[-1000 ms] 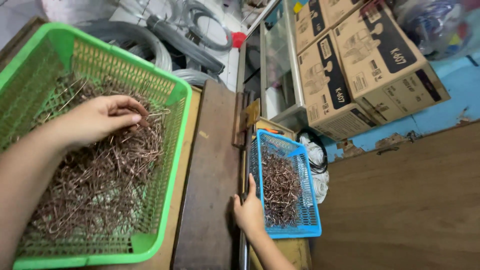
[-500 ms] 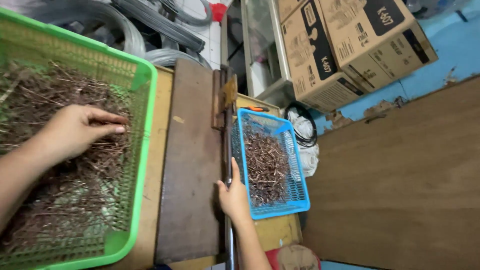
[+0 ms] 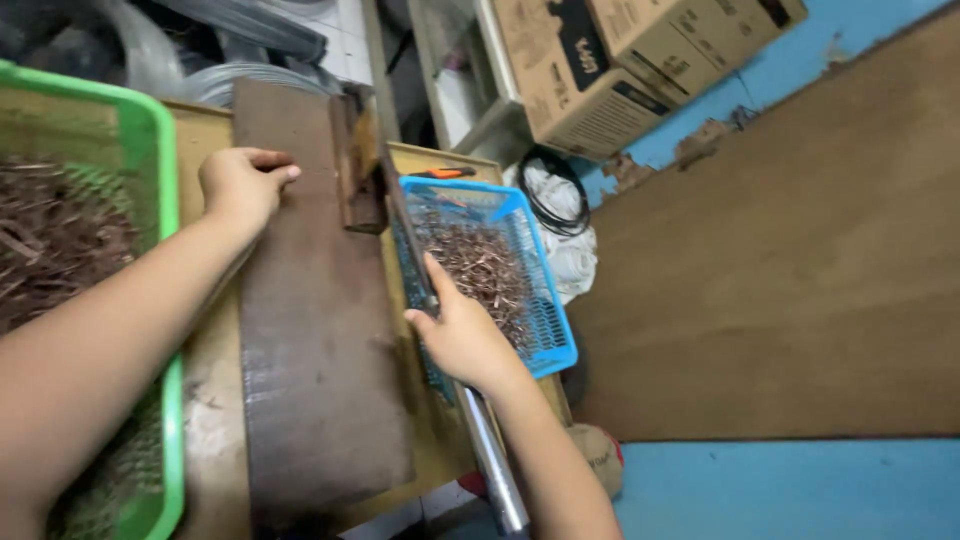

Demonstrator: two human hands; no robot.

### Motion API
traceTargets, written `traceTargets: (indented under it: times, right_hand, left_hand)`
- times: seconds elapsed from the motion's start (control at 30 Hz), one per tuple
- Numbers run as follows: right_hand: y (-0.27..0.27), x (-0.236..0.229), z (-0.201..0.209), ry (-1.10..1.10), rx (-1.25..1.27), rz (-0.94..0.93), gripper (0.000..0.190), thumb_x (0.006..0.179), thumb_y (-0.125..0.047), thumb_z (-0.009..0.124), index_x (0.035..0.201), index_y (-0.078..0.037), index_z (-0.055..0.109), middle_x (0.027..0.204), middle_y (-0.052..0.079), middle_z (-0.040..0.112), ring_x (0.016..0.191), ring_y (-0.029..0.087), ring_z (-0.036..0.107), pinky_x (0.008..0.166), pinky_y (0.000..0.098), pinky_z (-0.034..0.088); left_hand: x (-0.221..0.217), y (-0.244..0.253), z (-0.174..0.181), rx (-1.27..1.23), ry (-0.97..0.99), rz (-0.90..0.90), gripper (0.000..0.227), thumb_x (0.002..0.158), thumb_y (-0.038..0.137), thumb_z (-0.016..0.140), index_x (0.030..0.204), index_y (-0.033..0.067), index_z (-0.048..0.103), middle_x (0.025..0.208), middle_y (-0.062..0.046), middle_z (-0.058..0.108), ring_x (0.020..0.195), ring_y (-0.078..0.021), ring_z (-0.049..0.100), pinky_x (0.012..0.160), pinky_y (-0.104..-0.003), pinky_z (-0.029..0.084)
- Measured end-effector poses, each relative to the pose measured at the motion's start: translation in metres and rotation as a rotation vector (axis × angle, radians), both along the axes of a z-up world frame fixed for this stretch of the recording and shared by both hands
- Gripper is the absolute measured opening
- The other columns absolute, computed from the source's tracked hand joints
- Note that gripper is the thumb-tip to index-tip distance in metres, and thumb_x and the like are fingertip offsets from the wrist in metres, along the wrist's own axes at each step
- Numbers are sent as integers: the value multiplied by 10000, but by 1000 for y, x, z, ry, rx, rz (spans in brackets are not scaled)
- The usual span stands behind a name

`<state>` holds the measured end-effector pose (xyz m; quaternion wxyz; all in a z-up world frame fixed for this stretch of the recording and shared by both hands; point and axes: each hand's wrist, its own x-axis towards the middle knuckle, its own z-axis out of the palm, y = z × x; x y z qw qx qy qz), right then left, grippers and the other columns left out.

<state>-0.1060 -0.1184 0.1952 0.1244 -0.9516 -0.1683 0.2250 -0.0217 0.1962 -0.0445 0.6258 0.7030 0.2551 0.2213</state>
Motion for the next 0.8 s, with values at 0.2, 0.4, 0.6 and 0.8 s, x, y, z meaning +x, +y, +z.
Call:
traceTargets:
  times: [0.2, 0.4, 0.6, 0.8]
  right_hand:
    - [2, -5, 14, -8, -11, 30, 828, 1001, -333, 631, 1733, -208, 263, 1182, 305, 746, 1097, 450, 719, 948, 552, 559]
    - [-1, -7, 7, -18, 29, 87, 857, 999, -268, 611, 1734, -83, 213, 1087, 257, 778, 946, 431, 776, 821, 494, 599]
    - [0, -7, 7, -4, 41, 89, 847, 993, -261, 604, 1726, -79, 223, 1037, 276, 780, 937, 471, 769, 817, 530, 594]
    - [2, -8, 15, 1, 50, 75, 830, 997, -251, 587, 1728, -73, 236, 1056, 289, 777, 934, 473, 771, 818, 533, 591]
  left_hand:
    - [34, -26, -10, -246, 15, 68, 251, 960, 43, 847, 1204, 70, 795, 1060, -112, 787, 889, -184, 733, 783, -314, 632]
    - [36, -36, 8, -576, 119, 164, 135, 999, 116, 783, 1120, 108, 723, 1113, 8, 792, 934, -99, 821, 846, -147, 701]
    - [49, -37, -1, -607, 120, 92, 120, 1010, 148, 796, 1110, 127, 734, 1080, 34, 798, 871, -51, 807, 773, -100, 691]
    - [66, -46, 3, -644, 60, 37, 108, 1021, 119, 765, 1123, 143, 735, 1082, 39, 800, 891, -49, 809, 807, -133, 700]
